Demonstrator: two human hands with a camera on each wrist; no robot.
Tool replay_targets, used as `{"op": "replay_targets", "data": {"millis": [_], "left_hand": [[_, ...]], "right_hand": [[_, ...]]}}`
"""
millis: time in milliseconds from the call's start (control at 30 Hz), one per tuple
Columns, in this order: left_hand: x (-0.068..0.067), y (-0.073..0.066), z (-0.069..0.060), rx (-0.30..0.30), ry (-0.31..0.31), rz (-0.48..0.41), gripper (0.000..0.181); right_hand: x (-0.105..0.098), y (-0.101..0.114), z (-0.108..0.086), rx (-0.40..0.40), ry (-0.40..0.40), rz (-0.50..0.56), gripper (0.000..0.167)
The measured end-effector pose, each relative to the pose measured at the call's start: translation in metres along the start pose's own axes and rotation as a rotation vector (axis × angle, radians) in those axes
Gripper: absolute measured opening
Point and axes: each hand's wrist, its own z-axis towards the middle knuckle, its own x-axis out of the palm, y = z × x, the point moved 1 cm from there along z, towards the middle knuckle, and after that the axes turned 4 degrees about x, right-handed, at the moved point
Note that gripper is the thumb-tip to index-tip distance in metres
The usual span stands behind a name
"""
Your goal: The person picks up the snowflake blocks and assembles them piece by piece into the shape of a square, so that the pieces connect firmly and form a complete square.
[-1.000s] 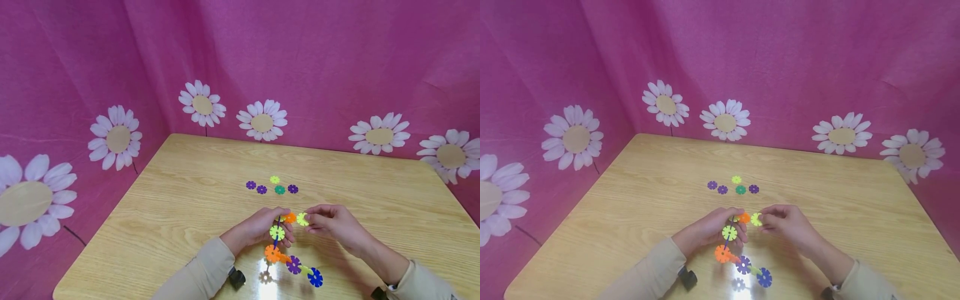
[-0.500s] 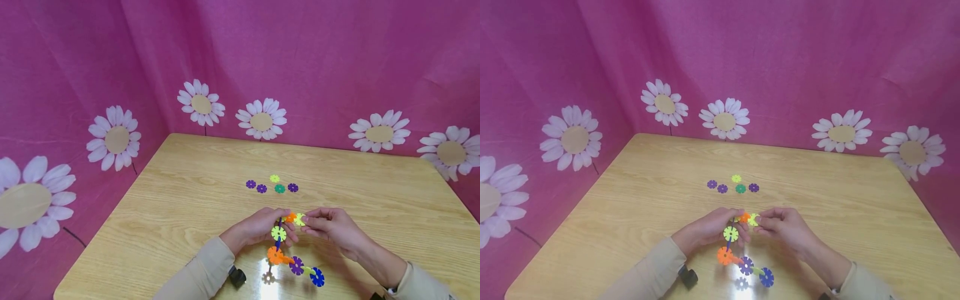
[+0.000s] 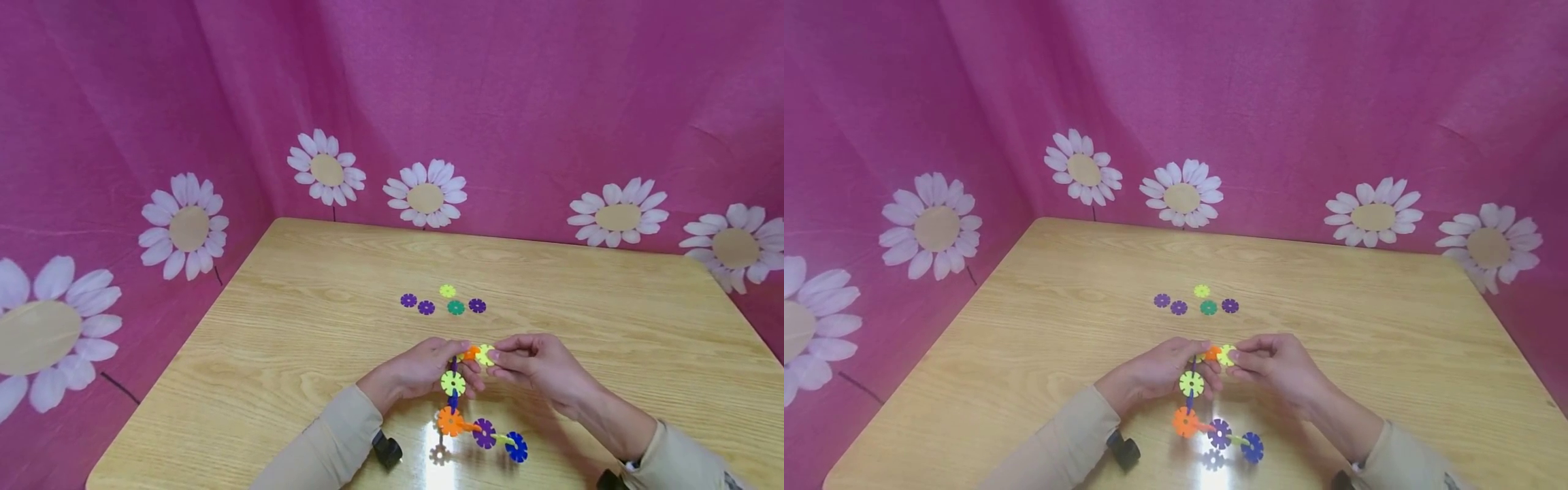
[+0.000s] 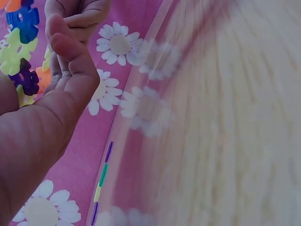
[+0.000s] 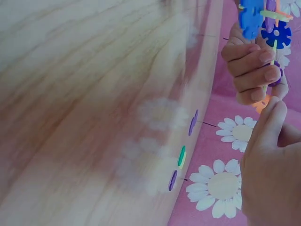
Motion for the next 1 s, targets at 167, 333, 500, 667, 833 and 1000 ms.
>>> {"op": "replay_targets", "data": {"millis": [167,333,500,667,833,1000], "left_hand": [[-0.001,0.0,0.0,-0.007,0.02,0.011,0.049],[0.001,0.002,0.0,-0.001,0.007,0.001,0.05],[0.001,0.002,0.002,-0.006,0.013,-0.016,0.052],[0.002,0.002,0.006,-0.034,0.032,-0.069,0.052],[0.004,0.001,0.008,-0.054,0.02,-0.074,0.054],[0.008,-0.001,0.009,-0.051,0.039,-0.045,0.051]], "right_hand": [[0.001,0.003,-0.001,-0.026,0.01,-0.014,0.035],[0.0,0.005,0.001,-0.028,0.015,-0.032,0.034],[-0.004,0.006,0.002,-0.008,0.026,-0.042,0.034],[-0.009,0.007,0.002,0.014,0.055,-0.047,0.036],[-0.011,0.008,0.002,0.006,0.101,-0.064,0.037],[-0.006,0.011,0.002,-0.015,0.143,-0.108,0.041]]}}
